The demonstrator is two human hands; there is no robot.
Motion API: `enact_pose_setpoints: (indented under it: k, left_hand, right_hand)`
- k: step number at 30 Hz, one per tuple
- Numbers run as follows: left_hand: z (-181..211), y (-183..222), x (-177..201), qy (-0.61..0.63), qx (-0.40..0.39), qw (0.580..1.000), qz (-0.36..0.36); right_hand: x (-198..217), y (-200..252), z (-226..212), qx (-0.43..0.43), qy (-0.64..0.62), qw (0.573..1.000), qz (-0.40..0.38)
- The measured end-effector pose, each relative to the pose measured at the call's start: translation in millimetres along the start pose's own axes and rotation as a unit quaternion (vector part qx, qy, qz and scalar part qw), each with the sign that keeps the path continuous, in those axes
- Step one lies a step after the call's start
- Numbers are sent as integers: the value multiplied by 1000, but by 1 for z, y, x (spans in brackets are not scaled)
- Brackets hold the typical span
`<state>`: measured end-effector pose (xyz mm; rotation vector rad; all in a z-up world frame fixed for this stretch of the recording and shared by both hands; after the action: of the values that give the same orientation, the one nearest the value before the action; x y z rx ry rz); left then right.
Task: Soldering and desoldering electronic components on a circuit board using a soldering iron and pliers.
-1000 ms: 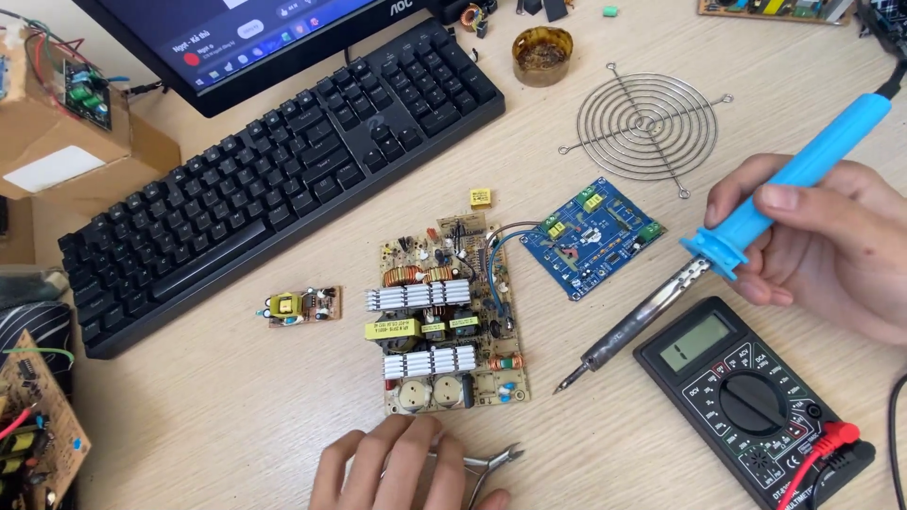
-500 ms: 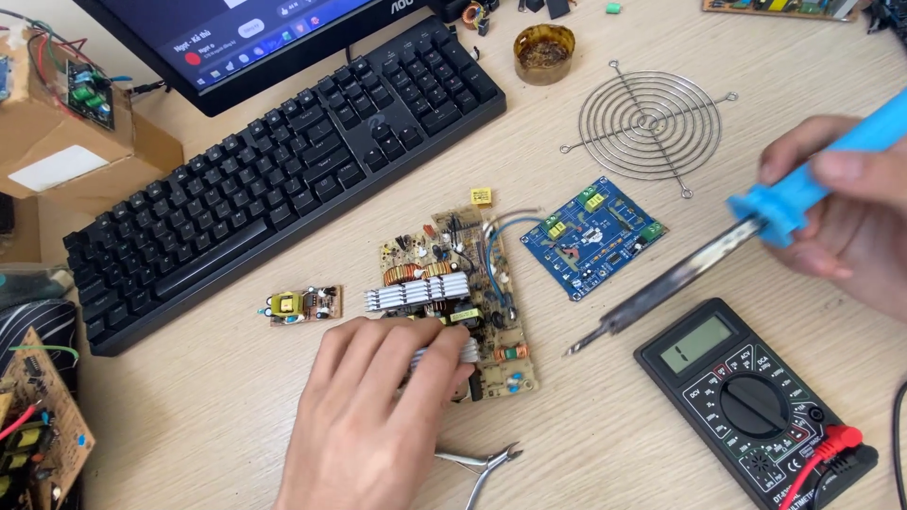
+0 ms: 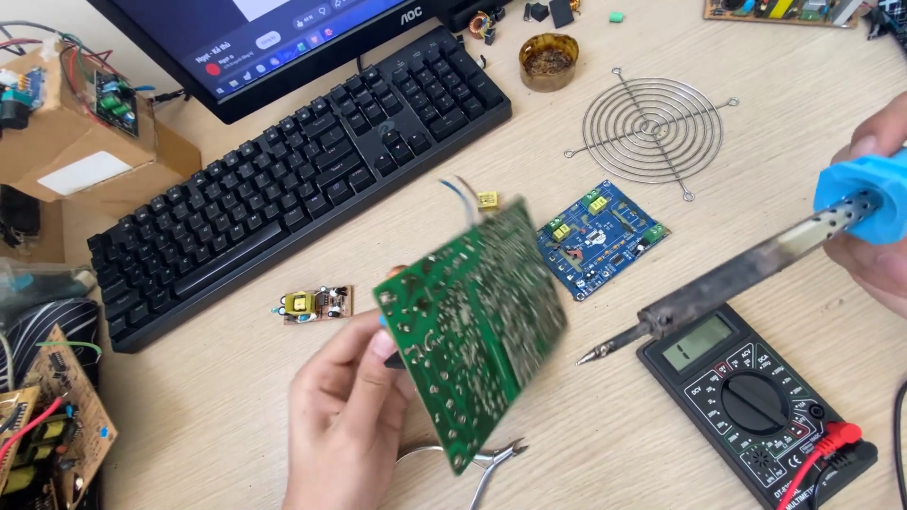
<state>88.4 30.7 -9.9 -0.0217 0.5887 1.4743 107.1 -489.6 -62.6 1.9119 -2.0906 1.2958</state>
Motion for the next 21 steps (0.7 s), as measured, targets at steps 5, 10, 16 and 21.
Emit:
enact_pose_setpoints:
  k: [5, 10, 16, 21]
  left_hand:
    - [-8, -2, -6, 20, 92, 987, -127]
    - [7, 13, -43, -192, 144, 943, -230]
    - [-24, 15, -36, -213, 255, 925, -183]
    - [-18, 11, -39, -300, 177, 919, -186]
  right_hand:
    - [-1, 8, 22, 27, -124, 991, 52]
    - [-37, -31, -89, -75, -538, 836, 76]
    - [-44, -39, -111, -61, -527, 847, 36]
    - [-29, -36, -90, -87, -491, 865, 60]
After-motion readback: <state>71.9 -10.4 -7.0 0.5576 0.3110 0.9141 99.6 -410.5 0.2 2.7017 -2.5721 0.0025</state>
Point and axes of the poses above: each hand's wrist, its own y-axis away from the middle knuckle, its own x-axis out of the back of the hand, z = x × y, the point moved 7 cm from there along -y, towards the middle knuckle, and after that the axes turned 15 degrees about x, right-handed, at the moved point
